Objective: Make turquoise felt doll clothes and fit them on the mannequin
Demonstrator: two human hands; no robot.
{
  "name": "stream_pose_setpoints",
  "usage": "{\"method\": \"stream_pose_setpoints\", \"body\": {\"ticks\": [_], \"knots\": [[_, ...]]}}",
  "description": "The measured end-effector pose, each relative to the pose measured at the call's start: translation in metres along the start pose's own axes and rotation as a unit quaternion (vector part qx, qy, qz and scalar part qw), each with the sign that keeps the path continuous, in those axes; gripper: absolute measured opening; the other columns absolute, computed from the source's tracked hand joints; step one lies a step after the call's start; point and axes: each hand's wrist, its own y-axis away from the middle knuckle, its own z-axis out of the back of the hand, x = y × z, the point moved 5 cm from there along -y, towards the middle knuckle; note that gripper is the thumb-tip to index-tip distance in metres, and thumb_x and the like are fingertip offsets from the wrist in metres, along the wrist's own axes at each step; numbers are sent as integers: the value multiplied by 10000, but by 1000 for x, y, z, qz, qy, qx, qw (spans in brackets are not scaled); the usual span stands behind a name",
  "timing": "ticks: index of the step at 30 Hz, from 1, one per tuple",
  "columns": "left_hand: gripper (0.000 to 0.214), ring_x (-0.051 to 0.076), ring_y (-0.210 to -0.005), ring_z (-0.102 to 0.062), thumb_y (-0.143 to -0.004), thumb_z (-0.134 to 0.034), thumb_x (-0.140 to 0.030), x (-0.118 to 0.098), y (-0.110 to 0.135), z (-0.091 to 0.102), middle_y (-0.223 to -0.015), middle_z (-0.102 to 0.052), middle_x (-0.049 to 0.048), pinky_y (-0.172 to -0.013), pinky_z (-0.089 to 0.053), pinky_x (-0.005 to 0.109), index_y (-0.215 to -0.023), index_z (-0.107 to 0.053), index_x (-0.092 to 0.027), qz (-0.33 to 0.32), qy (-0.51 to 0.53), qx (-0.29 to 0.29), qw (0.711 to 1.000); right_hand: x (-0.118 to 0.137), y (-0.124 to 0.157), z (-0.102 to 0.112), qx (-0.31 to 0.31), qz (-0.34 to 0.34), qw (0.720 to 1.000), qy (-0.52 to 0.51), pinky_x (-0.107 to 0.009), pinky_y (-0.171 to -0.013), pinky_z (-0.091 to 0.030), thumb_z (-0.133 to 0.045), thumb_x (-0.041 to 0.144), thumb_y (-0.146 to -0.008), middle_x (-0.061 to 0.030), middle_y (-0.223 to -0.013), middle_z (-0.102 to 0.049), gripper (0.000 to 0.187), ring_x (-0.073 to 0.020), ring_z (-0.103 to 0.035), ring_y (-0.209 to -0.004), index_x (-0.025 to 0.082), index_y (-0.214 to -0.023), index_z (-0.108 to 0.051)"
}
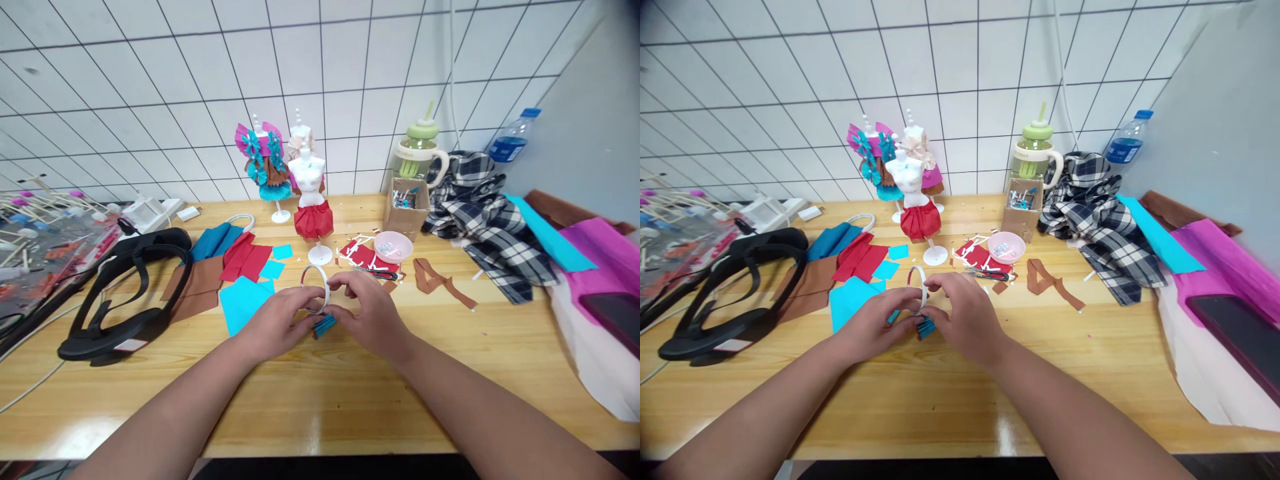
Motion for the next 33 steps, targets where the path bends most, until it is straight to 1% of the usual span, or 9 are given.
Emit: {"method": "stream_pose_setpoints", "body": {"ticks": [5, 10, 14, 16, 20, 22, 25, 30, 33], "knots": [[279, 179, -920, -656, -914, -510, -285, -4, 0, 2, -997, -700, 38, -803, -482, 286, -1188, -531, -236, -17, -8, -14, 1000, 2, 0, -1, 6, 2, 1000, 5, -344, -750, -459, -658, 259, -842, -33, -927, -662, 163, -206, -582, -844, 230, -979, -575], [300, 164, -893, -651, -914, -511, -257, -1, 1, 2, -958, -700, 27, -774, -475, 266, -1213, -508, -231, -26, -19, -34, 999, 5, -1, 0, 5, 16, 1000, 4, -349, -781, -459, -635, 262, -863, -33, -942, -668, 133, -209, -590, -877, 233, -978, -575], [225, 157, -883, -633, -914, -512, -250, -2, 1, 2, -941, -687, 24, -767, -466, 259, -1137, -530, -221, -25, -32, -32, 999, 9, -2, -1, 15, 40, 999, -2, -352, -813, -452, -612, 235, -874, -27, -936, -670, 39, -205, -594, -891, 236, -896, -580], [160, 156, -876, -619, -916, -495, -237, -4, 0, 2, -943, -673, 27, -761, -462, 260, -1067, -543, -213, -29, -38, -23, 999, 10, -1, 0, 13, 40, 999, -7, -349, -806, -453, -626, 238, -858, -28, -928, -665, 68, -203, -591, -880, 234, -907, -580], [111, 166, -829, -594, -921, -461, -218, -9, 0, 1, -903, -659, 31, -737, -439, 281, -997, -541, -203, -49, -71, -7, 996, 6, 0, 2, -6, 3, 1000, -23, -330, -757, -461, -639, 267, -846, -38, -950, -664, 229, -190, -578, -829, 220, -1057, -565], [130, 172, -820, -585, -930, -442, -215, -9, -1, 1, -886, -656, 33, -737, -424, 294, -1007, -546, -202, -55, -92, 5, 994, 5, 0, 2, -7, 0, 1000, -20, -333, -778, -456, -635, 262, -852, -38, -970, -670, 232, -194, -578, -856, 222, -1072, -570], [148, 175, -811, -579, -932, -436, -204, -8, 0, 0, -874, -653, 38, -738, -407, 306, -1019, -556, -198, -65, -114, 14, 991, 2, -1, 1, 2, -2, 1000, -14, -338, -798, -448, -648, 257, -847, -36, -976, -671, 206, -202, -576, -893, 221, -1039, -581], [152, 164, -786, -591, -914, -526, -259, -8, 2, 0, -818, -669, 5, -742, -389, 305, -1052, -567, -212, -83, -99, 0, 992, -4, -1, -3, 39, -29, 999, -21, -327, -754, -435, -665, 268, -837, -19, -934, -663, 176, -188, -563, -845, 217, -984, -582], [143, 155, -755, -589, -915, -526, -254, -7, 2, -1, -773, -667, -12, -727, -384, 296, -1041, -587, -224, -87, -109, -2, 990, -7, -1, -6, 57, -51, 996, -39, -316, -742, -431, -670, 277, -834, -9, -916, -653, 172, -176, -553, -830, 220, -966, -577]]}}
